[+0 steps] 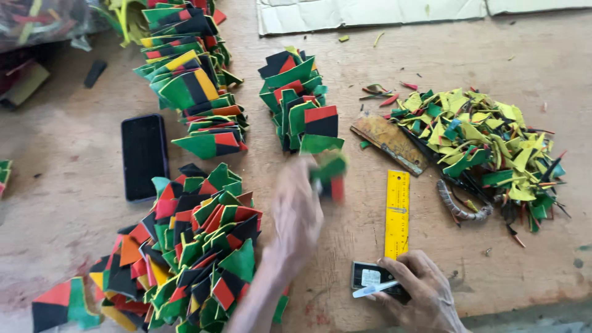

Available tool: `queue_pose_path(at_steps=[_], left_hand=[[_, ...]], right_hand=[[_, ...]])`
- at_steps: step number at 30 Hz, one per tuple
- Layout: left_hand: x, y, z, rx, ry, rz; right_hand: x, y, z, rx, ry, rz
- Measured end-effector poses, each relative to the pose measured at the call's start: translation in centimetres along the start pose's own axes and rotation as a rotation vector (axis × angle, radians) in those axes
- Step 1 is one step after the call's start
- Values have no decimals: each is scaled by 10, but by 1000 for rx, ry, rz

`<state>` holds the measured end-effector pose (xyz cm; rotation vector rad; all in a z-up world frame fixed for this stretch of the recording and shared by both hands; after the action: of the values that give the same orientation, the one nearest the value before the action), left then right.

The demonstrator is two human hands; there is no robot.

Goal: The person measures and marks small multicolored fabric pieces with a ruler and marker, then trims them with scissors. The person handles each piece individually, aligning the ruler, drawing a line, and cutting along the marked edge.

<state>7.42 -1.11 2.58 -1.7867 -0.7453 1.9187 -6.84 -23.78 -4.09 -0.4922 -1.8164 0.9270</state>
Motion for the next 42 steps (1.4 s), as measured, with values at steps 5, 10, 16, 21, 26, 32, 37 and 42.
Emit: queue_pose_path(at_steps=[5,10,16,21,26,32,37,42], left_hand=[[1,-4,-18,-72,167,-235],[16,24,-20,110,263,-278],[18,-1,4,124,331,-196],[12,-42,28,153,163,2],[15,-60,42,40,66,170],[27,-73,49,38,-55,317],[28,-72,51,62,-38,347],[26,-62,50,214,100,115]], right_hand=[[-2,0,1,-1,50,-10],[2,-2,-3,26,78,3],[10,0,-5,12,133,-2],[51,22,-26,-87,26,-222],[90,38,-77,189,-153,-224],[118,53,-113,269,-87,-220],[90,51,-120,351,24,-201],[34,-2,-114,60,177,-368]])
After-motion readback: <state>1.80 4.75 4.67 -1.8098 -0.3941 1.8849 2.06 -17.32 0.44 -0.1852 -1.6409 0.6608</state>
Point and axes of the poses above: each hand's wrist, its own z-axis away from the middle knuckle, its own y-axis out of the palm, x = y × z, the point moved 2 cm from there along -z, towards the middle knuckle, and after that the axes turned 13 degrees about -y, right-handed, at the moved point
